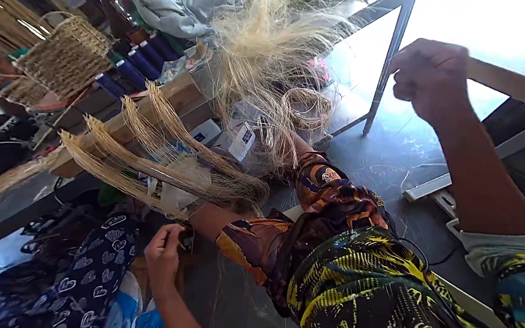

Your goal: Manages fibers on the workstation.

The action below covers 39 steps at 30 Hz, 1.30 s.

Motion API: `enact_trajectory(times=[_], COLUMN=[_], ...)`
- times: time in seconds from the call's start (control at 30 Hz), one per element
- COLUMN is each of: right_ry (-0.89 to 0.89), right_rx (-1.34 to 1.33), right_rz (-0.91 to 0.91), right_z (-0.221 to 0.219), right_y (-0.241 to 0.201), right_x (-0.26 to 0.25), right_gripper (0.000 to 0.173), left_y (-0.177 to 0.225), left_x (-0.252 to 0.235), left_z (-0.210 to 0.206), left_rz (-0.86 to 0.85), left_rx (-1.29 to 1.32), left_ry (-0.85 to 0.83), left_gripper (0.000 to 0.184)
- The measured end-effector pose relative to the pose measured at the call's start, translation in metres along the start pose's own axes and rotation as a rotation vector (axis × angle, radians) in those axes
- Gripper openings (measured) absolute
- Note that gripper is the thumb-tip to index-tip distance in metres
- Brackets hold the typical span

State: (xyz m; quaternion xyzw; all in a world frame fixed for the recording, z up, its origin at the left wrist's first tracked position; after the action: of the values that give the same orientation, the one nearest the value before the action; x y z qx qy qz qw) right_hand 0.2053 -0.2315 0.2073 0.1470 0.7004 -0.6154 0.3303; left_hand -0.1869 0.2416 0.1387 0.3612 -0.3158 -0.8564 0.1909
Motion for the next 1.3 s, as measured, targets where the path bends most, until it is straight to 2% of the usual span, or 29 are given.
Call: enact_trajectory(times=[0.07,0.13,0.23,0.3,0.33,0.37,0.4,0.47,0.53,0.6,0.67,0.73,0.8,0.83,0.9,0.93,0.97,1.07,1.13,1.2,1.3], right_ry=[0.072,0.100,0.131,0.121,0.118,0.112,0.085,-0.026,-0.192,-0.390,-0.566,-0.727,-0.861,-0.891,-0.887,-0.839,-0.774,-0.507,-0.351,-0.266,-0.238], right_rx=[-0.033,-0.030,-0.016,-0.036,-0.042,-0.035,-0.009,0.101,0.236,0.317,0.331,0.275,0.248,0.242,0.240,0.251,0.275,0.375,0.426,0.468,0.553], right_rz=[-0.017,-0.036,-0.077,-0.110,-0.117,-0.123,-0.127,-0.104,0.000,0.145,0.276,0.350,0.381,0.385,0.395,0.402,0.399,0.256,0.124,0.029,-0.061], right_z=[0.016,0.028,0.038,0.043,0.042,0.040,0.034,0.019,-0.001,-0.029,-0.061,-0.089,-0.105,-0.106,-0.095,-0.085,-0.073,-0.035,-0.013,0.002,0.022], right_y=[0.007,0.011,0.011,0.005,-0.002,-0.012,-0.022,-0.042,-0.063,-0.090,-0.112,-0.119,-0.117,-0.115,-0.112,-0.110,-0.108,-0.085,-0.059,-0.035,0.011], right_x=[-0.001,0.002,0.001,0.001,0.002,0.003,0.006,0.011,0.018,0.030,0.050,0.072,0.086,0.090,0.085,0.078,0.068,0.037,0.025,0.027,0.034], right_gripper=[0.020,0.020,0.022,0.025,0.026,0.027,0.027,0.023,0.018,0.021,0.021,0.019,0.023,0.025,0.025,0.024,0.025,0.028,0.029,0.027,0.029], left_y=[-0.034,-0.067,-0.111,-0.149,-0.164,-0.164,-0.146,-0.080,0.007,0.093,0.166,0.226,0.258,0.261,0.242,0.221,0.194,0.110,0.072,0.058,0.060], left_x=[0.012,0.026,0.061,0.099,0.108,0.106,0.099,0.078,0.051,0.032,0.030,0.041,0.047,0.048,0.048,0.045,0.042,0.036,0.039,0.049,0.062], left_z=[0.024,0.042,0.058,0.069,0.076,0.078,0.074,0.059,0.031,-0.009,-0.062,-0.117,-0.156,-0.165,-0.163,-0.150,-0.129,-0.046,0.011,0.053,0.078], left_rz=[0.090,0.235,0.789,0.994,1.029,1.024,0.990,0.816,0.427,0.005,-0.237,-0.324,-0.299,-0.247,-0.129,-0.092,-0.052,0.153,0.233,0.255,0.251], left_rx=[-0.067,-0.377,-0.768,-0.869,-0.890,-0.900,-0.883,-0.762,-0.523,-0.225,0.094,0.306,0.498,0.581,0.697,0.675,0.624,0.536,0.543,0.553,0.513], left_ry=[0.050,0.031,-0.248,-0.342,-0.357,-0.373,-0.398,-0.385,-0.295,-0.135,-0.069,-0.229,-0.490,-0.607,-0.754,-0.787,-0.775,-0.503,-0.282,-0.109,-0.038], left_gripper=[0.026,0.028,0.035,0.041,0.040,0.043,0.047,0.051,0.047,0.045,0.049,0.063,0.072,0.065,0.031,0.022,0.023,0.021,0.017,0.017,0.019])
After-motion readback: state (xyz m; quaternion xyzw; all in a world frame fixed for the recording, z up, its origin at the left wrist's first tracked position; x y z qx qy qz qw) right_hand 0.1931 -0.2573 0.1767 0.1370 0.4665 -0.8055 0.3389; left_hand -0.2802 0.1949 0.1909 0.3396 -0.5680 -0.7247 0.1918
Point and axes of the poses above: each hand's wrist, its own x-axis away from the middle knuckle, its own z-axis out of the back of the hand, y = z × x, the point moved 5 cm from there along -x, towards the middle knuckle, and after that the axes turned 6 degrees about y, right-handed, at the moved point
